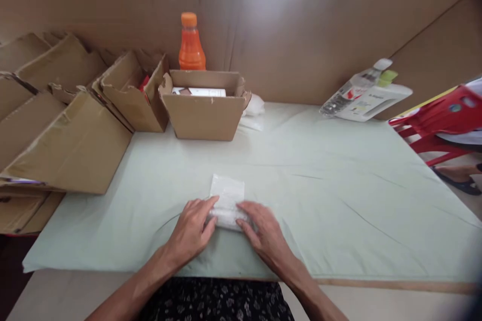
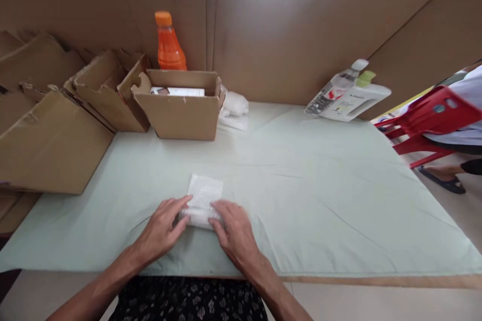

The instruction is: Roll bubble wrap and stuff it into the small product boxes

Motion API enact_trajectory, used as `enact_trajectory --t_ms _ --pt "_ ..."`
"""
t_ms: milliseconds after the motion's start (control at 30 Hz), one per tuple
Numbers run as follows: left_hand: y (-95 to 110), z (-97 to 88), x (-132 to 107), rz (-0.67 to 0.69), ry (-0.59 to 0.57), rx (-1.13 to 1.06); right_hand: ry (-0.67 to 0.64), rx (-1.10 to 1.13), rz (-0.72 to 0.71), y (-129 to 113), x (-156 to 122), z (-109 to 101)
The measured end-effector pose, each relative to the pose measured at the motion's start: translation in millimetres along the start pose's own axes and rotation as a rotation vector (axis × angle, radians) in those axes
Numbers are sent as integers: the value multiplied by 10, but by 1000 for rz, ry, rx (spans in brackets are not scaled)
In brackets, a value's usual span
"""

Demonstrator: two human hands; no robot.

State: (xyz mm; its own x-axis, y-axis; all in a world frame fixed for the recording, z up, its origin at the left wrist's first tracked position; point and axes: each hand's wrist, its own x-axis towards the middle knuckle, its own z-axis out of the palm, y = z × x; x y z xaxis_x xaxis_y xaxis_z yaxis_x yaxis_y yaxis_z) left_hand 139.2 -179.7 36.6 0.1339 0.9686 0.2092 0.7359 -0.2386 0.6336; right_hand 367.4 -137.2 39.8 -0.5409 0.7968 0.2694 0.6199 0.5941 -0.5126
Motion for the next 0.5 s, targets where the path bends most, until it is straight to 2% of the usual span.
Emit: enact_trajectory --t_ms 67,133,200,267,333,433,500 --pt "-46 27 105 -85 17 81 57 -99 -52 -50 30 -22" --pt "-99 48 175 -155 46 96 -3 -181 -129 -84 90 -5" --pt "-125 45 169 -242 106 -17 -82 -230 -174 -81 166 43" --pt "-110 27 88 -380 181 -235 -80 -211 -143 -45 237 100" --pt "-61 12 -20 -541 226 -507 -22 -94 -64 -11 277 145" --pt "39 16 -102 -686 174 -931 16 147 100 -37 258 156" --pt "98 38 -68 -700 124 -1130 -69 292 164 -94 216 113"
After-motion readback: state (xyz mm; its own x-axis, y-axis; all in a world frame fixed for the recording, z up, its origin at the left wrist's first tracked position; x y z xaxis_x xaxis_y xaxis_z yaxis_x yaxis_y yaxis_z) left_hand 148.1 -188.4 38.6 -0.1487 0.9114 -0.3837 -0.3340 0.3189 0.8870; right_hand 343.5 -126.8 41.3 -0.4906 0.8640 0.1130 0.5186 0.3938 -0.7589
